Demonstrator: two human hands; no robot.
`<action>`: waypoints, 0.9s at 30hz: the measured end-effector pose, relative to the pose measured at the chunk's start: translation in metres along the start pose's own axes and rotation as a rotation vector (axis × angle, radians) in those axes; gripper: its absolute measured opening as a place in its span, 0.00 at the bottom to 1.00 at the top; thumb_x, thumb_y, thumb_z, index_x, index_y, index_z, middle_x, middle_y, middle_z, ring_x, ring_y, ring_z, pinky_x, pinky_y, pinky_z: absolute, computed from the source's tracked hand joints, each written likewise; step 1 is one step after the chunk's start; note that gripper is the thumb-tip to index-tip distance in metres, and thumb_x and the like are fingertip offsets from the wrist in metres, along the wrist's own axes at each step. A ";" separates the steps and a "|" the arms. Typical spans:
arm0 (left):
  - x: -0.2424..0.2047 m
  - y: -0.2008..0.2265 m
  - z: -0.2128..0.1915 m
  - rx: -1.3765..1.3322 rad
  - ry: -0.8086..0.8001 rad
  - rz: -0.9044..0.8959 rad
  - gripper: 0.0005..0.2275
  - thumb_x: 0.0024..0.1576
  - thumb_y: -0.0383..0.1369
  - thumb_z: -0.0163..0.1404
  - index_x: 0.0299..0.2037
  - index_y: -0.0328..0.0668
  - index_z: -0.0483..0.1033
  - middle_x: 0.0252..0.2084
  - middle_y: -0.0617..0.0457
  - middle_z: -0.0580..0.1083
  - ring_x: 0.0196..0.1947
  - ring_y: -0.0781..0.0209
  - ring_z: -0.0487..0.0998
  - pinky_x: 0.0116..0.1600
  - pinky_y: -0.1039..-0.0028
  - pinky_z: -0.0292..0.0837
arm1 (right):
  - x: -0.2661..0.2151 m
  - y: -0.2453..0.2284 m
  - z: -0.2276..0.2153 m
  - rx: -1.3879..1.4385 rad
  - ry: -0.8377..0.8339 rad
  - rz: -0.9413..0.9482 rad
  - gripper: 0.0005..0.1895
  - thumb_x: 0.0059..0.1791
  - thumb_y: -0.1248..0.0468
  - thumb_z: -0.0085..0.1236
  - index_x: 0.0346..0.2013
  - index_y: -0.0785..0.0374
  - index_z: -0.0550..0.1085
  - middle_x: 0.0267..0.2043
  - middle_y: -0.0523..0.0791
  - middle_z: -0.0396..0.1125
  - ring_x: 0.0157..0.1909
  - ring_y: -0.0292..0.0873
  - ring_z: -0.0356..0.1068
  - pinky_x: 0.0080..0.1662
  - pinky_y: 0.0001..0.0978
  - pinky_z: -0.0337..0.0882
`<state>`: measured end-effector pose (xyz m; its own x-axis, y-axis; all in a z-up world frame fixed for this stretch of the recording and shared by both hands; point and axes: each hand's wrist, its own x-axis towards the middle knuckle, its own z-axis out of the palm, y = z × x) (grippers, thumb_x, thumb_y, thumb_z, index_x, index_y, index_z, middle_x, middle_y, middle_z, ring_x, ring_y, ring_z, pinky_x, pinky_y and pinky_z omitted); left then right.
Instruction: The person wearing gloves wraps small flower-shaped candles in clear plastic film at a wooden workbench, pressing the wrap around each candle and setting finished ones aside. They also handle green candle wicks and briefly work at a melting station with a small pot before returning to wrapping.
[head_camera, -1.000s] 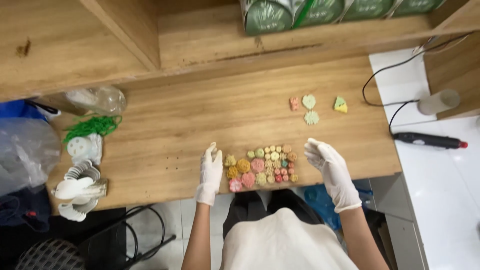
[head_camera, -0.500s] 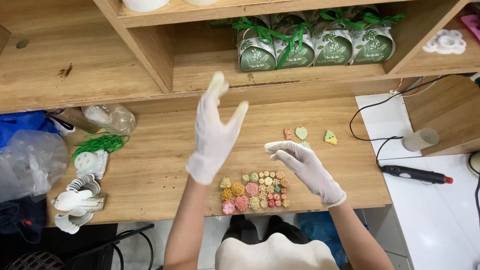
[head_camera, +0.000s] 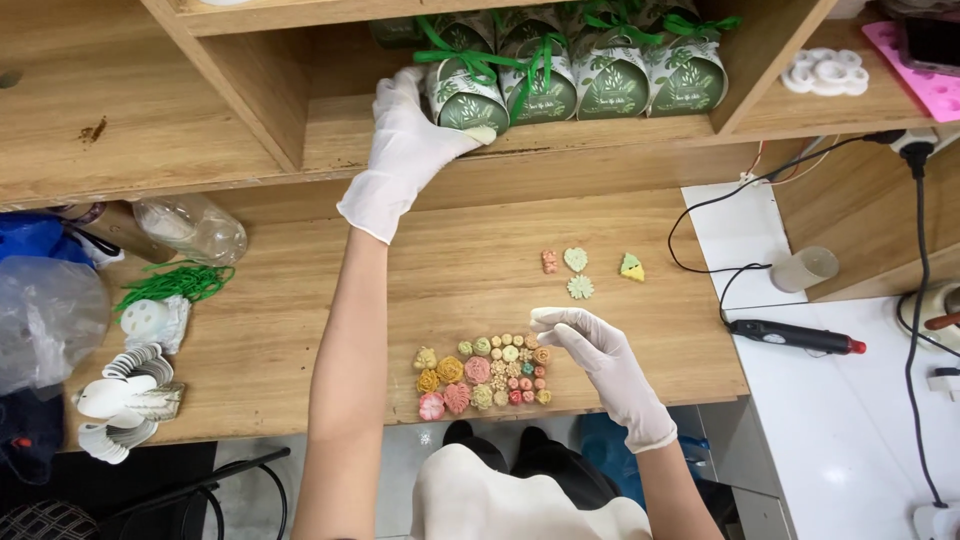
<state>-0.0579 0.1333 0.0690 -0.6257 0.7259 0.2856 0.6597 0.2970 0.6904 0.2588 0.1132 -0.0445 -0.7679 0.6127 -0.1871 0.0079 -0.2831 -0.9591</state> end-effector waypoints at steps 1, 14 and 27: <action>-0.001 -0.006 0.002 -0.030 0.020 0.021 0.44 0.37 0.39 0.77 0.63 0.37 0.64 0.61 0.39 0.65 0.64 0.45 0.65 0.65 0.64 0.67 | -0.002 0.001 -0.004 0.000 0.010 -0.004 0.16 0.54 0.63 0.51 0.54 0.67 0.77 0.49 0.46 0.75 0.51 0.40 0.74 0.57 0.32 0.71; -0.223 0.074 0.026 -0.238 -0.063 0.264 0.47 0.40 0.30 0.75 0.69 0.35 0.56 0.57 0.44 0.67 0.56 0.57 0.73 0.56 0.68 0.76 | -0.038 -0.014 -0.021 0.003 0.218 -0.387 0.27 0.56 0.62 0.38 0.71 0.67 0.59 0.62 0.48 0.66 0.49 0.38 0.70 0.56 0.31 0.70; -0.298 0.073 0.177 -1.031 -1.003 -0.115 0.32 0.53 0.17 0.58 0.67 0.43 0.61 0.61 0.52 0.68 0.58 0.63 0.73 0.60 0.72 0.75 | -0.151 0.075 -0.062 0.256 0.903 -0.148 0.04 0.56 0.65 0.48 0.42 0.63 0.66 0.34 0.38 0.59 0.35 0.29 0.57 0.37 0.22 0.62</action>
<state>0.2505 0.0483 -0.0833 0.1832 0.9796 -0.0831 -0.2338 0.1255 0.9642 0.4150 0.0446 -0.1016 0.0364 0.9638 -0.2642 -0.2729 -0.2448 -0.9304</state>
